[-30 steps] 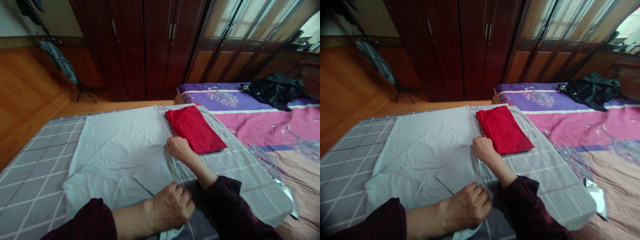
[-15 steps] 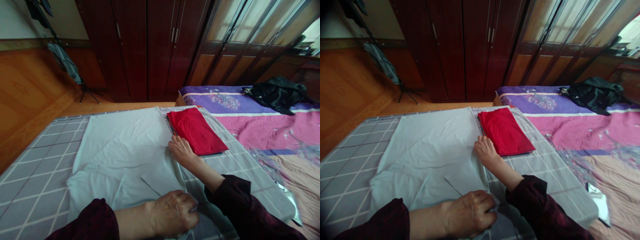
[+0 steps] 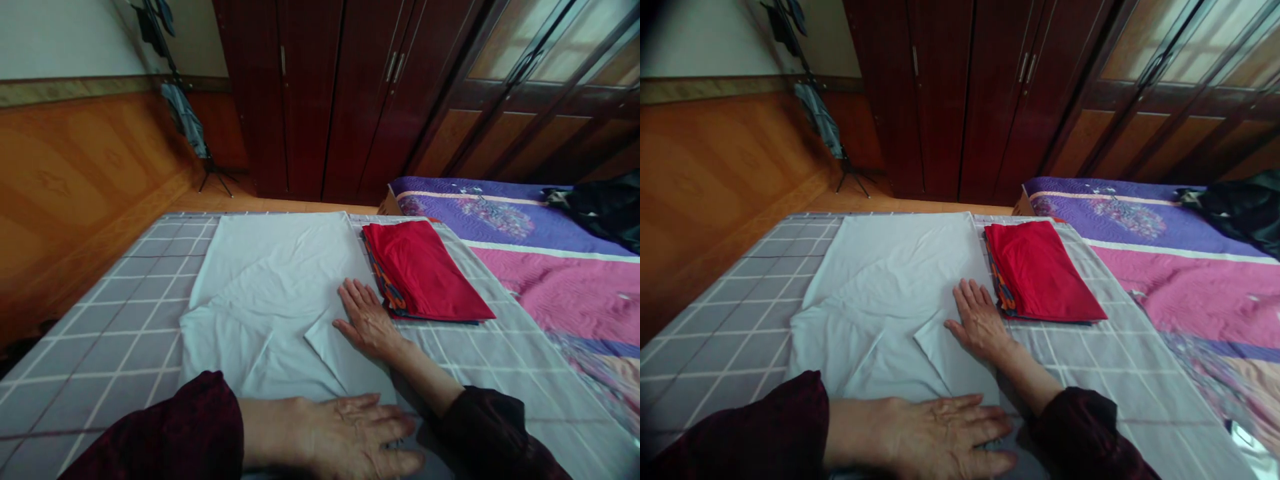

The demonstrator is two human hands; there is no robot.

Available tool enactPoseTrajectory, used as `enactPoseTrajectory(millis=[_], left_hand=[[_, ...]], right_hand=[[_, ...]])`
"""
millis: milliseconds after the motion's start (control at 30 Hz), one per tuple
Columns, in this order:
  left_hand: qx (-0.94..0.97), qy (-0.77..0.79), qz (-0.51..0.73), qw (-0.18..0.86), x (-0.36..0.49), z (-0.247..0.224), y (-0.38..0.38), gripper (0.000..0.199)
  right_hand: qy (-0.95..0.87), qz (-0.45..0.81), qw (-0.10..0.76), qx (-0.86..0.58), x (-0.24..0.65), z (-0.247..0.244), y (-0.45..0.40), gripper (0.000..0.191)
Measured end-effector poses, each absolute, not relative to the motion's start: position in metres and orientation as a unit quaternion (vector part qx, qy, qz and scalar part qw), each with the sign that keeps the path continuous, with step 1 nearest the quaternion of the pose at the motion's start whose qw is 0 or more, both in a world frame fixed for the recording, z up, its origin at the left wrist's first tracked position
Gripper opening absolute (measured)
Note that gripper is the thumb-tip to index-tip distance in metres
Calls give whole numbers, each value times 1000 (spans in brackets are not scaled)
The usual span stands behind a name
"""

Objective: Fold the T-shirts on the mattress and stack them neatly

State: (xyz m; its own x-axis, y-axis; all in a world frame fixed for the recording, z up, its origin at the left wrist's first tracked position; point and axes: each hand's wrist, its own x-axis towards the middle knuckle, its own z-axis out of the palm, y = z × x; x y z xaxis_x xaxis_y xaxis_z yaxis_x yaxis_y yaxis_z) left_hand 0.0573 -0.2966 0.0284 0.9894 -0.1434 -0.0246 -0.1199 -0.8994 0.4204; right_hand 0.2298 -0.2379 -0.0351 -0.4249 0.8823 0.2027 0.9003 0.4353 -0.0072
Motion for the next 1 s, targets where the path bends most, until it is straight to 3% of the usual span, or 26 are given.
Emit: enactPoseTrajectory(millis=[100,200,333,467,633,833,1000], left_hand=[[954,-36,-15,298,22,49,-288,47],[938,128,21,321,-29,59,-286,45],[933,271,23,237,-96,46,-316,40],[933,336,55,118,-137,9,-362,60],[920,347,181,26,-152,-26,-388,29],[908,354,205,87,-150,-20,-389,20],[888,367,224,167,-159,-9,-392,18]], right_hand=[[-851,-50,107,-512,227,-27,-256,61],[-881,10,119,-458,222,-11,-295,55],[-907,110,84,-398,221,9,-355,58],[-914,106,74,-383,226,4,-393,61],[-915,56,132,-377,221,-16,-405,42],[-885,69,256,-382,212,-18,-407,28],[-886,103,261,-369,217,-7,-413,25]])
